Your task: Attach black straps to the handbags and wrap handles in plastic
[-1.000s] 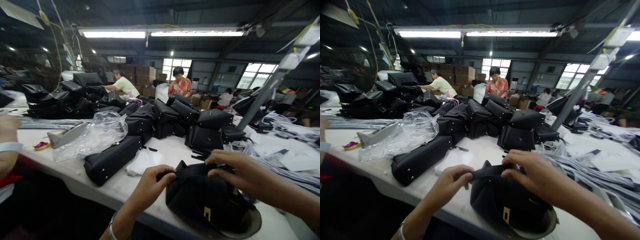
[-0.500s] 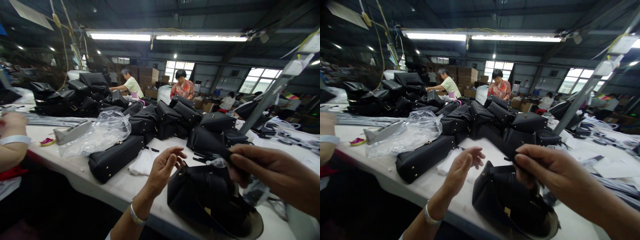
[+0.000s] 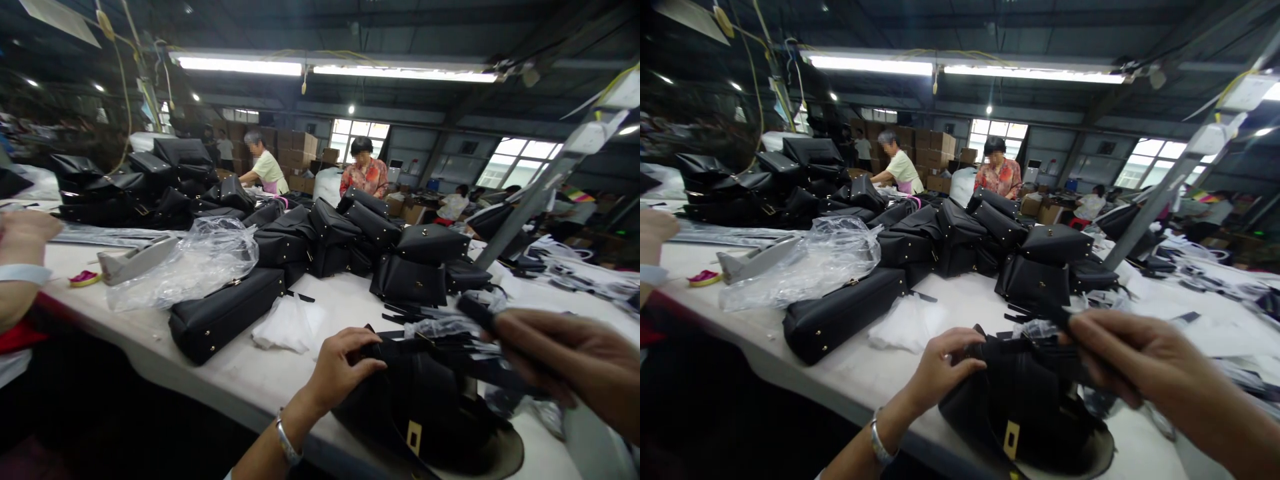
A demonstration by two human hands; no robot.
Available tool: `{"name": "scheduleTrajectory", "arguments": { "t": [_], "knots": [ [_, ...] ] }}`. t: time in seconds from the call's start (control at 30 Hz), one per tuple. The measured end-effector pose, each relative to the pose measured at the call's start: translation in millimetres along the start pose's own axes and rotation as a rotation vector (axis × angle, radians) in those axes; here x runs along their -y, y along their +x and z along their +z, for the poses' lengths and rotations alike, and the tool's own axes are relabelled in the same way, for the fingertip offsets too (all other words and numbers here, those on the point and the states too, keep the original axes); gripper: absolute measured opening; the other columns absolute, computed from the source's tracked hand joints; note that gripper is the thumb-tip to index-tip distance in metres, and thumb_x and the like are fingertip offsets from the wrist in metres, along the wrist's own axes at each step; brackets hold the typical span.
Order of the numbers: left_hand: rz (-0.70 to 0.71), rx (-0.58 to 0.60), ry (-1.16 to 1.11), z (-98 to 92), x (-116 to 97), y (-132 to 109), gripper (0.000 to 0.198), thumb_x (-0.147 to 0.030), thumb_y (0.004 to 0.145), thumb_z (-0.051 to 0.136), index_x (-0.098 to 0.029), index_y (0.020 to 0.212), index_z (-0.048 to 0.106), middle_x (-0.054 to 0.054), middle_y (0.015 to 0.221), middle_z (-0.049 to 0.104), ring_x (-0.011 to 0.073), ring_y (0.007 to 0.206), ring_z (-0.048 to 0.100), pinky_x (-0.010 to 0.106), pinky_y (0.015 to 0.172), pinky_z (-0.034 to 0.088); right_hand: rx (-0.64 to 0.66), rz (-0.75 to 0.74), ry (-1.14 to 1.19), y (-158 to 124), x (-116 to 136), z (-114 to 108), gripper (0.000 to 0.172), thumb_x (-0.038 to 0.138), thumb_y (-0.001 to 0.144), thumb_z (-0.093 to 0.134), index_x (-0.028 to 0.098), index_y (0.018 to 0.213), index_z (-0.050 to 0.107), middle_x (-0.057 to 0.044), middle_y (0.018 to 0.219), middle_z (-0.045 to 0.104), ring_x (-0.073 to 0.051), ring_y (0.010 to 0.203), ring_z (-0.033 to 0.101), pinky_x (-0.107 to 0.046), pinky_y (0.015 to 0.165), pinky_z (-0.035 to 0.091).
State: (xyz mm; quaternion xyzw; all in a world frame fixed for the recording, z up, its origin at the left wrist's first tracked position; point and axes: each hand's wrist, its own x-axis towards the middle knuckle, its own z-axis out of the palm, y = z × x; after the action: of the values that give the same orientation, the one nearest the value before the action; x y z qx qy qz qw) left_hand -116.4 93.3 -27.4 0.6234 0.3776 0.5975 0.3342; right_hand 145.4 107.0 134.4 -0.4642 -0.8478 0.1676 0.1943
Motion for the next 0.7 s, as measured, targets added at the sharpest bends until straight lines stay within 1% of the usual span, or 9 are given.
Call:
{"name": "scheduleTrajectory", "arguments": {
  "t": [0.07,0.13,0.2,0.3,0.4,0.53,0.57,0.6,0.7],
  "knots": [
    [-0.017,-0.021,0.023,3.6,-1,-3,0.028,-0.023,0.077,0.084,-0.021,0.104,0.078,0.007,0.104,0.076,0.0223,0.098,0.069,0.029,0.088,0.054,0.128,0.088,0.024,4,7,25,0.056,0.064,0.096,0.04,0.023,0.063,0.061,-0.004,0.05,0.057,-0.017,0.041,0.051,-0.028,0.038,0.039],
    [-0.048,-0.045,0.053,6.2,-1,-5,0.028,-0.025,0.076,0.084,-0.021,0.104,0.078,0.006,0.102,0.077,0.022,0.093,0.07,0.029,0.083,0.055,0.209,0.109,-0.022,8,12,47,0.053,0.061,0.096,0.043,0.021,0.069,0.064,-0.003,0.056,0.06,-0.017,0.05,0.055,-0.026,0.045,0.039],
    [-0.061,-0.067,0.059,8.1,0,-6,0.028,-0.027,0.076,0.084,-0.021,0.103,0.079,0.006,0.101,0.078,0.0222,0.091,0.071,0.03,0.083,0.056,0.223,0.084,-0.087,12,13,62,0.05,0.056,0.097,0.043,0.02,0.072,0.067,-0.002,0.062,0.063,-0.017,0.057,0.056,-0.026,0.05,0.038],
    [-0.047,-0.081,0.03,10.3,3,-8,0.029,-0.027,0.078,0.083,-0.021,0.105,0.078,0.007,0.104,0.078,0.0234,0.095,0.072,0.031,0.088,0.056,0.206,0.051,-0.121,18,13,75,0.049,0.051,0.099,0.042,0.019,0.071,0.065,-0.002,0.065,0.065,-0.018,0.062,0.058,-0.027,0.054,0.037],
    [-0.042,-0.086,0.02,12.1,7,-10,0.031,-0.027,0.08,0.08,-0.021,0.11,0.077,0.007,0.107,0.078,0.0233,0.096,0.072,0.031,0.089,0.056,0.199,0.016,-0.135,22,12,82,0.048,0.048,0.1,0.041,0.018,0.069,0.063,-0.002,0.064,0.064,-0.018,0.062,0.058,-0.028,0.057,0.036],
    [-0.09,-0.07,0.006,14.3,11,-13,0.045,-0.032,0.08,0.081,-0.024,0.123,0.071,0.005,0.11,0.077,0.0176,0.073,0.07,0.027,0.071,0.057,0.247,0.061,-0.073,29,7,81,0.047,0.047,0.098,0.043,0.017,0.066,0.061,-0.001,0.061,0.059,-0.016,0.058,0.051,-0.027,0.054,0.032],
    [-0.088,-0.062,-0.003,14.8,11,-14,0.046,-0.033,0.08,0.081,-0.024,0.124,0.071,0.004,0.11,0.077,0.0174,0.073,0.07,0.027,0.071,0.057,0.282,0.075,-0.048,32,6,79,0.046,0.047,0.097,0.045,0.017,0.066,0.061,0.0,0.059,0.056,-0.015,0.057,0.049,-0.027,0.052,0.031],
    [-0.075,-0.053,-0.008,15.1,11,-14,0.044,-0.033,0.08,0.081,-0.024,0.122,0.071,0.004,0.109,0.077,0.0182,0.077,0.071,0.027,0.074,0.057,0.322,0.082,-0.026,34,6,77,0.045,0.047,0.096,0.047,0.017,0.066,0.062,0.001,0.058,0.054,-0.015,0.057,0.047,-0.026,0.052,0.03],
    [-0.029,-0.042,0.011,15.5,10,-15,0.033,-0.031,0.082,0.079,-0.023,0.114,0.074,0.004,0.107,0.077,0.0213,0.095,0.071,0.027,0.087,0.055,0.42,0.046,0.008,42,7,70,0.041,0.045,0.094,0.051,0.018,0.067,0.065,0.002,0.058,0.053,-0.014,0.057,0.046,-0.025,0.052,0.03]
  ]
}}
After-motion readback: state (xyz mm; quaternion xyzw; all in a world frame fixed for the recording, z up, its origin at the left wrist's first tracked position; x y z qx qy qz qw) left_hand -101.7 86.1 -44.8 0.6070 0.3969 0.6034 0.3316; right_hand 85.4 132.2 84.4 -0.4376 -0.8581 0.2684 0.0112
